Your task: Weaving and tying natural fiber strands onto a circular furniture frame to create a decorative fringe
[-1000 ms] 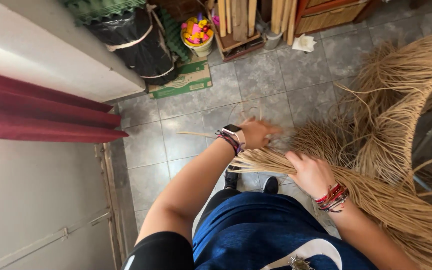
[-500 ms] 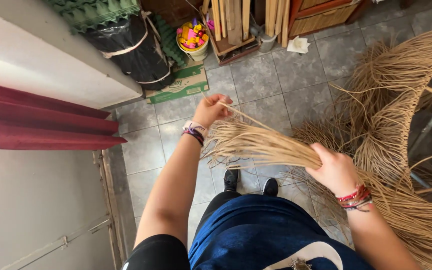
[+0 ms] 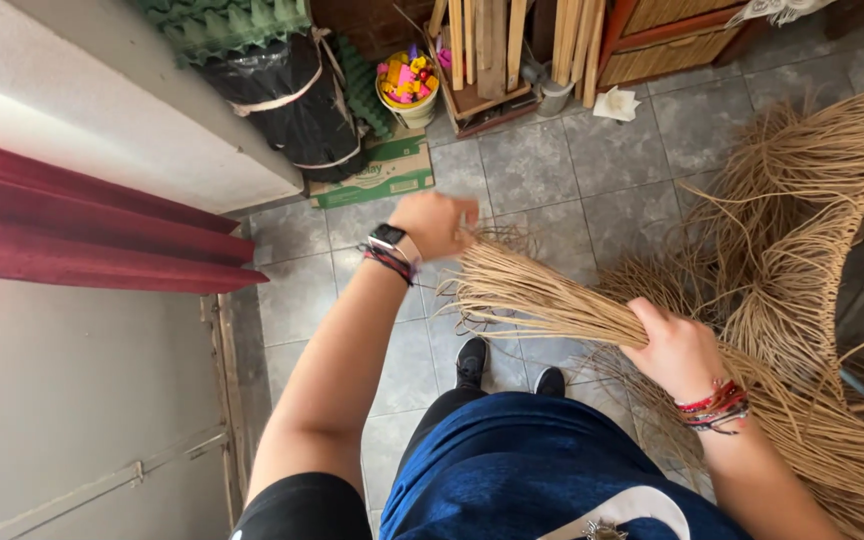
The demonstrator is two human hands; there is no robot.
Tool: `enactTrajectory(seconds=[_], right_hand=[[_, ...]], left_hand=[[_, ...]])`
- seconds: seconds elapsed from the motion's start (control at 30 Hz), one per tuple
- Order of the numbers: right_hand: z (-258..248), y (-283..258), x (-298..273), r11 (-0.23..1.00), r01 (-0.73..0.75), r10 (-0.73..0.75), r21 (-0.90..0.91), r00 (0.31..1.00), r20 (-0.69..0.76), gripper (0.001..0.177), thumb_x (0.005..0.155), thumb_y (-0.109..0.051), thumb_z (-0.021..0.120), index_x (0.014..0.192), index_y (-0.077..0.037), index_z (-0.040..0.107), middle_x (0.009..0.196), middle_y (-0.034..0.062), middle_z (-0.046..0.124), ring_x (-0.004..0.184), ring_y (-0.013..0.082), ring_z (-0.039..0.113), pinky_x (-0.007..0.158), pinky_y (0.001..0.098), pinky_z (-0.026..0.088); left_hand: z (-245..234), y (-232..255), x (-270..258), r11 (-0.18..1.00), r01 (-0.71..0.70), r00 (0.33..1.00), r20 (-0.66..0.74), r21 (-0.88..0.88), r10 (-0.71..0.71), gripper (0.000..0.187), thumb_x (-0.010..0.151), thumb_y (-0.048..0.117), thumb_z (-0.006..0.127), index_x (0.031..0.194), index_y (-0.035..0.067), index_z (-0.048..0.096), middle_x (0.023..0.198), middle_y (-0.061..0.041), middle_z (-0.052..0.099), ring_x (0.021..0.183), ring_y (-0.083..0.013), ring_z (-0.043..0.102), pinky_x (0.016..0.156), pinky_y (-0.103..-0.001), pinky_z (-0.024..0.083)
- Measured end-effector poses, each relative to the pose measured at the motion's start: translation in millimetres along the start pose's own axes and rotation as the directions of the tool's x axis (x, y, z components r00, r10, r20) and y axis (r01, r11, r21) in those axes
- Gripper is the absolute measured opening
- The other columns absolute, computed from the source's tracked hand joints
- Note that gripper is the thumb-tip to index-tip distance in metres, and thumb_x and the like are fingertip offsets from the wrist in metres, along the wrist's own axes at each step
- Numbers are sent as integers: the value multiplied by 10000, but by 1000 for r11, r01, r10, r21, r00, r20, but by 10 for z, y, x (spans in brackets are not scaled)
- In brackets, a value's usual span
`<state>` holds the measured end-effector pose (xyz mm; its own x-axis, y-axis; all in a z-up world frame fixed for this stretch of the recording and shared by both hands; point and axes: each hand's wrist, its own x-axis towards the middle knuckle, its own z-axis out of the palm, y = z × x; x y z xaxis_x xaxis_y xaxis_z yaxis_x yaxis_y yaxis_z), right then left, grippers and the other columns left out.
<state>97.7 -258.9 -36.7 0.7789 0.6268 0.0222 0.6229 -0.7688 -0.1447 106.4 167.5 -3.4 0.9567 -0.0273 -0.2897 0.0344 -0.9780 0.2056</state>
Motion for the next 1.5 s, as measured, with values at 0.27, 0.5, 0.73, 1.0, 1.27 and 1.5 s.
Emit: enactTrajectory(seconds=[0.27,0.5,0.73,1.0,1.27,1.5], right_hand=[[512,-157,-218,993,-121,118,13,986,120,591,708,-421,800,1226,-244,578,884,81,763,824,298,773,718,456,632],[195,-419,72,958,-284,226,48,843,488,658,797,-475,722,1372,-285,464,1080,121,771,1007,360,760,891,525,602],[-27,-153,415,866,-491,463,94,858,223,493,733,-505,762,1128,-240,634,834,171,761,879,425,755,797,519,602],[-202,-30,705,866,-402,483,298,825,-293,433,772,-304,856,1149,-162,696,794,137,718,797,398,731,688,509,595],[1717,-5,1105,961,-152,224,231,918,-327,1039,636,-199,882,1565,-95,428,1404,227,597,1300,361,583,1064,477,478],[772,-346,-153,835,-330,483,441,822,-300,774,785,27,662,1526,-82,465,1433,180,576,1300,351,576,1084,447,469]], left_hand=[[-125,349,-215,886,187,810,577,-423,105,902,852,824,394,1605,337,291,1696,-183,200,1562,-425,140,1161,-789,-6],[444,313,151,724,-100,976,-207,-683,-61,837,967,589,581,1505,-35,431,1522,-357,385,1441,-514,358,1200,-619,296],[584,14,157,734,-32,935,-279,-678,-217,457,945,673,570,1285,374,627,1216,107,714,1171,-153,668,1062,-450,409],[955,215,-58,843,204,818,-386,-498,-426,191,867,408,684,1055,397,655,1088,161,637,1054,-102,672,957,-438,451],[767,1560,-324,843,-25,931,-320,-537,-177,848,848,184,754,1583,180,331,1597,-137,332,1471,-296,376,1159,-538,247],[1268,2211,-305,745,-351,935,-172,-567,310,578,771,189,735,1330,204,588,1465,-115,492,1237,-396,586,998,-560,451]])
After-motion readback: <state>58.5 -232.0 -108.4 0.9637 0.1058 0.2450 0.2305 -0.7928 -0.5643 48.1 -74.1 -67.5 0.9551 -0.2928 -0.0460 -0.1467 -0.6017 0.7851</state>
